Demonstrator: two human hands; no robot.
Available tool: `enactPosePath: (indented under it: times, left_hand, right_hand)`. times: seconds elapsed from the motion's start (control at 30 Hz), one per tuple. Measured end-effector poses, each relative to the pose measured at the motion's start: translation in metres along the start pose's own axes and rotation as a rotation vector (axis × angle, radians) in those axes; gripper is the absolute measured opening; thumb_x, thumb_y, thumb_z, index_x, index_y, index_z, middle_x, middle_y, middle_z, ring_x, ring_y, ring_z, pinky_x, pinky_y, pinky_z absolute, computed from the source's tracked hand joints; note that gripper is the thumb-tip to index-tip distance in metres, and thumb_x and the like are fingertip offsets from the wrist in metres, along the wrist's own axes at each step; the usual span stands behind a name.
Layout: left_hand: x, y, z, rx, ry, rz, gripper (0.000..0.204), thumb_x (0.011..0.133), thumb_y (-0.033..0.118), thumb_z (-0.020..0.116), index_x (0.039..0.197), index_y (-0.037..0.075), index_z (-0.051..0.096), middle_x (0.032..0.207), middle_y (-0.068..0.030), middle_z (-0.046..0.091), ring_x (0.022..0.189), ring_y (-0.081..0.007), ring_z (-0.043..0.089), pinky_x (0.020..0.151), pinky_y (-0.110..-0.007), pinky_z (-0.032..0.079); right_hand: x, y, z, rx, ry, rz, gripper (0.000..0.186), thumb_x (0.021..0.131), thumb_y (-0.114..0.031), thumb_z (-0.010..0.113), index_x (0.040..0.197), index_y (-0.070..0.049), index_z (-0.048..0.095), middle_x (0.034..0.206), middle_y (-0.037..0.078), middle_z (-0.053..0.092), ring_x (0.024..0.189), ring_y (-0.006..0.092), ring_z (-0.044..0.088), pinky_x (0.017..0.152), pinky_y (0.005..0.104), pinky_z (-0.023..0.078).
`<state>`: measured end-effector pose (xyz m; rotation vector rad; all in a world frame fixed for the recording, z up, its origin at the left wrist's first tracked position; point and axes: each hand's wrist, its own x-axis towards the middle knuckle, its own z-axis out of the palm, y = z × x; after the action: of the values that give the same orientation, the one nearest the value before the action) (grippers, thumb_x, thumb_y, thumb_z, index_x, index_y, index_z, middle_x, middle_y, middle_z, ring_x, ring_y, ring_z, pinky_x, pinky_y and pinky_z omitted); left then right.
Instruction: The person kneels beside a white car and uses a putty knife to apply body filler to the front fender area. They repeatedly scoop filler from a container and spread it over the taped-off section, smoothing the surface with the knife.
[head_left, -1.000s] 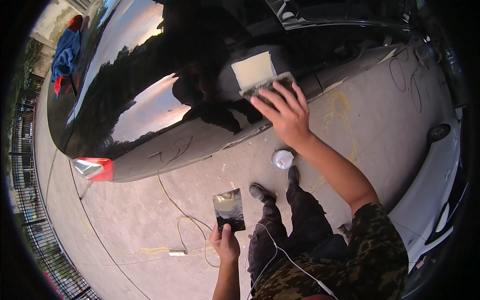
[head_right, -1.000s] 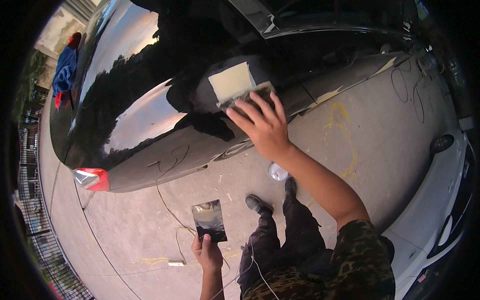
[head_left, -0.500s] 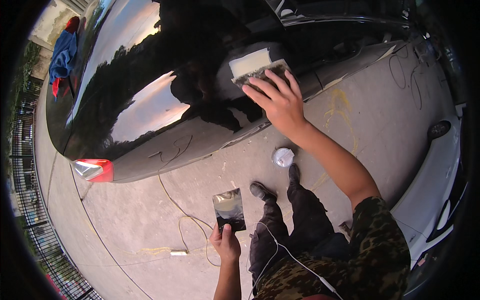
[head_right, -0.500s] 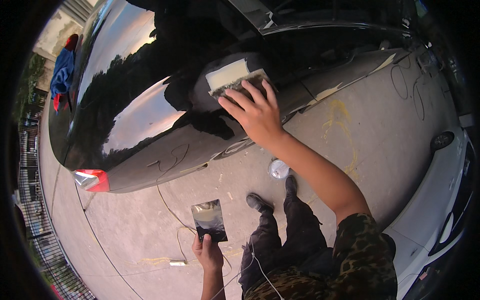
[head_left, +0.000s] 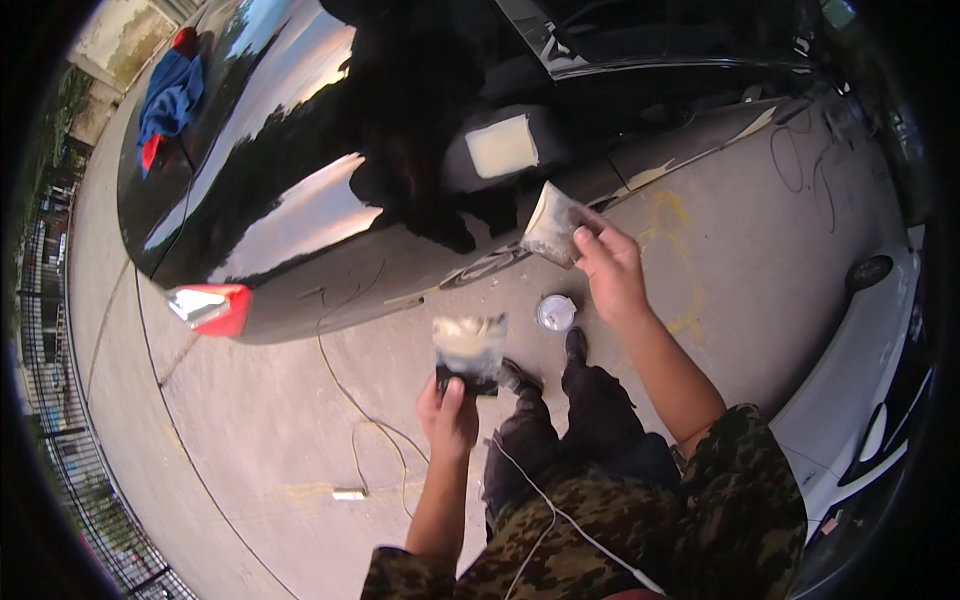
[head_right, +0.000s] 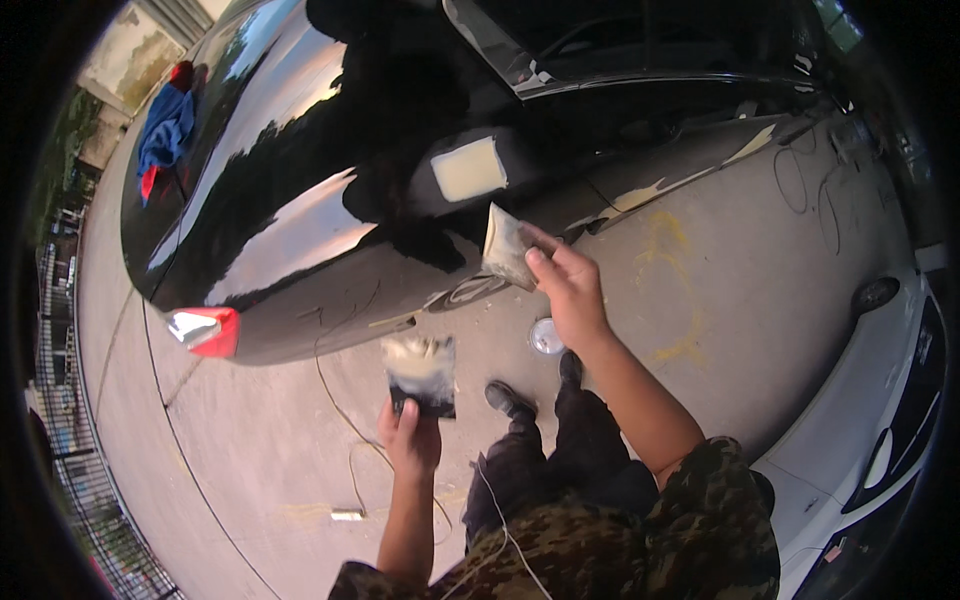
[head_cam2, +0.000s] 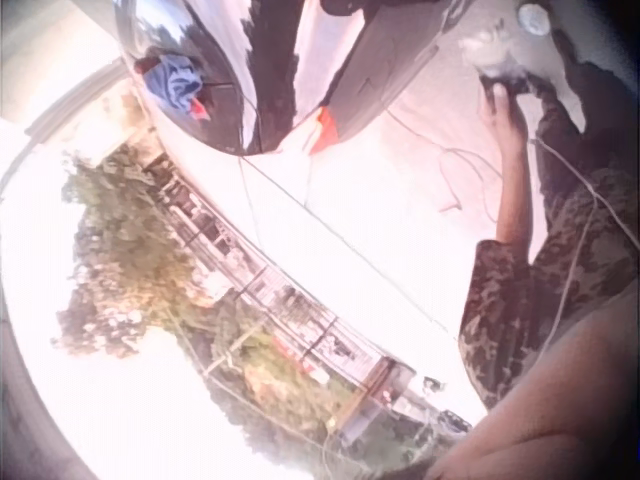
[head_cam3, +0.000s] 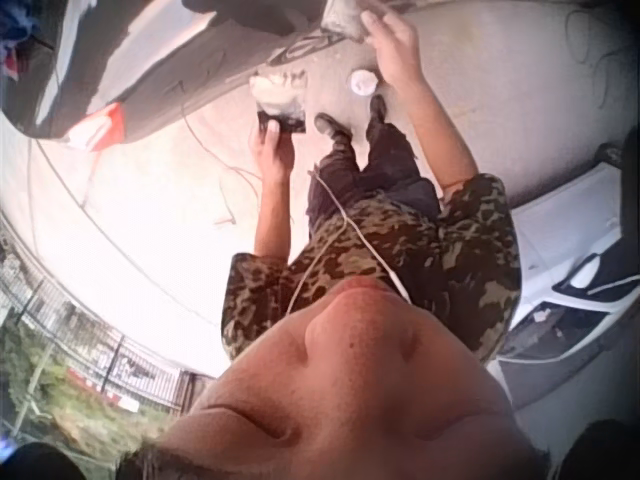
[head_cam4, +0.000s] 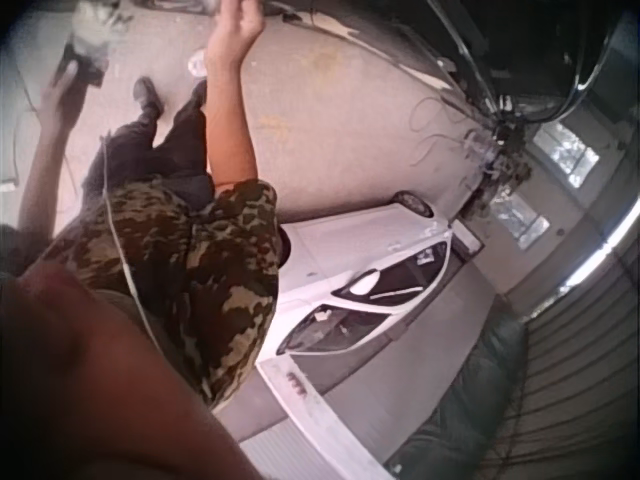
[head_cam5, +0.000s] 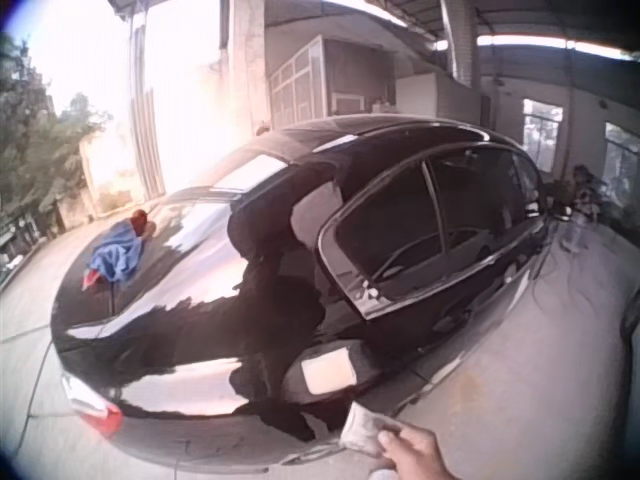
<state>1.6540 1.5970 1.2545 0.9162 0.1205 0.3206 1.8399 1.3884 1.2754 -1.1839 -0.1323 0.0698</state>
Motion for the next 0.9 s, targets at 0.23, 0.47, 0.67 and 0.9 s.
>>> enactPosePath:
  times: [0.23,0.47,0.67,0.9]
  left_hand:
    - [-0.069,0.086,0.079,-0.097,-0.217,-0.017,0.031,0.100,0.009,0.063,0.125,-0.009,0.059,0.112,-0.0114,0.068,0.102,-0.0190,0.064,0.093,-0.034,0.049]
    - [-0.088,0.128,0.062,-0.069,-0.226,0.005,0.033,0.100,0.011,0.064,0.125,-0.010,0.059,0.112,-0.0121,0.068,0.101,-0.0200,0.065,0.092,-0.036,0.051]
    - [-0.025,0.099,0.021,-0.032,-0.101,0.076,0.039,0.097,0.019,0.070,0.121,-0.010,0.059,0.114,-0.0128,0.068,0.103,-0.0216,0.065,0.094,-0.036,0.051]
    - [0.029,0.039,-0.015,-0.018,0.030,0.029,0.032,0.097,0.016,0.069,0.116,-0.008,0.061,0.113,-0.0123,0.068,0.104,-0.0210,0.064,0.096,-0.038,0.049]
  right_hand:
    - [-0.148,-0.185,0.062,0.525,-0.300,-0.114,0.030,0.104,-0.008,0.053,0.132,0.002,0.059,0.123,0.010,0.068,0.108,0.0202,0.068,0.095,0.0352,0.055]
    - [-0.201,-0.190,0.094,-0.366,-0.425,-0.253,0.030,0.100,-0.006,0.059,0.128,0.004,0.066,0.114,0.014,0.073,0.094,0.0153,0.067,0.081,0.0276,0.052]
    - [-0.097,-0.105,0.052,-1.021,-0.406,-0.465,0.031,0.091,0.001,0.063,0.120,-0.005,0.072,0.114,0.014,0.073,0.098,0.0291,0.072,0.084,0.0360,0.058]
    - [0.139,-0.026,0.024,-1.233,0.064,-1.125,0.029,0.087,0.004,0.063,0.113,-0.002,0.073,0.114,0.013,0.073,0.110,0.0313,0.069,0.093,0.0390,0.056]
